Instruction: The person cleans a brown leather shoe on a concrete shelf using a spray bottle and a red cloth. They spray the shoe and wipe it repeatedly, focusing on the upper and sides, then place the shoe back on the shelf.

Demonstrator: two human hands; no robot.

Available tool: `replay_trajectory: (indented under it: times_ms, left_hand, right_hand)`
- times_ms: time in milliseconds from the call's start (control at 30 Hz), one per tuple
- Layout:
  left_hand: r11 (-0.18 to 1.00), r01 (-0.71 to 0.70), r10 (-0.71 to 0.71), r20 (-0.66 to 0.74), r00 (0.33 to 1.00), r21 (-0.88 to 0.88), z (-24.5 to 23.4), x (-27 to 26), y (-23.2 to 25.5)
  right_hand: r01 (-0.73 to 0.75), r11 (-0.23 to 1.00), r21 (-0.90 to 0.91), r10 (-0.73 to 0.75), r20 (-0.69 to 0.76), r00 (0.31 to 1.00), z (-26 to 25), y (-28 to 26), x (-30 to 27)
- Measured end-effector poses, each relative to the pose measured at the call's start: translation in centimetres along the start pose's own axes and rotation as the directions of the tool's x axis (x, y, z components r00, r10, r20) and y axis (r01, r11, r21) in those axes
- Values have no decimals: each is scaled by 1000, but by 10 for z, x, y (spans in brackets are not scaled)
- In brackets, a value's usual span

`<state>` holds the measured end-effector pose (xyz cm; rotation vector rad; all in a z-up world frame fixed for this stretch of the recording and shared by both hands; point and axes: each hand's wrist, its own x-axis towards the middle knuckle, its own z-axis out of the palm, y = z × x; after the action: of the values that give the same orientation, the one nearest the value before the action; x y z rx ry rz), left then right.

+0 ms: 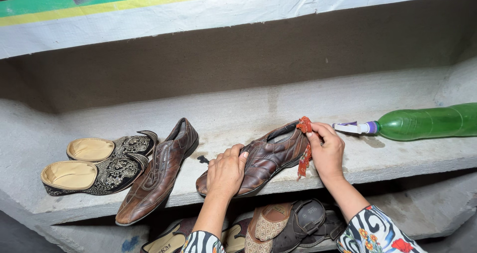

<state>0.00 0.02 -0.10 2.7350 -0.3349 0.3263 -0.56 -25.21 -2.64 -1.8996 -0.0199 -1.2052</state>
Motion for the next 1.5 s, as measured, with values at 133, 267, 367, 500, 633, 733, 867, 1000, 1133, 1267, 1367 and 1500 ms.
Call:
replay_trajectory:
  times_ms: [133,267,367,500,633,733,867,1000,1133,1267,1367,1500]
  left_hand:
    - [999,-28,27,29,999,27,1,-1,0]
    - [998,-28,25,40,999,60,-1,-1,3]
    - [998,-1,-3,65,998,65,-3,1,6]
    - [997,6,-13,97,995,74,-5,2,8]
    - [997,-8,1,90,996,73,-4,2,7]
    - [997,-2,-6,101,995,78,-3,4,6]
    - [997,3,-12,118,993,76,-2,5,7]
    - [996,7,-17,123,992,85,-2,4,7]
    - [995,-20,12,74,997,100,-2,2,6]
    - [995,-12,3,89,996,98,-4,0,7]
    - [996,-22,15,73,997,88,-4,0,6]
    - [997,-23,17,70,997,80,-2,1,5]
  right_hand:
    - [-185,982,-41,187,59,981,7,6,23]
    - [-160,987,13,160,48,986,13,13,28]
    - [-199,979,34,199,26,980,10,12,15]
    - [-129,991,38,130,-24,991,4,10,4]
    - [-55,998,10,55,-67,996,2,5,-9]
    - [-90,996,-29,88,-48,995,1,-1,-20]
    - [104,994,-23,-102,49,994,-1,-12,-39]
    - [283,958,-39,-270,197,942,8,-30,-62]
    - [389,920,-53,-361,279,890,5,-37,-60]
    - [506,818,-274,-361,441,822,-4,-24,-26]
    - [483,818,-313,-334,425,841,-20,-17,13]
    - [540,797,-270,-356,513,781,-30,-32,63]
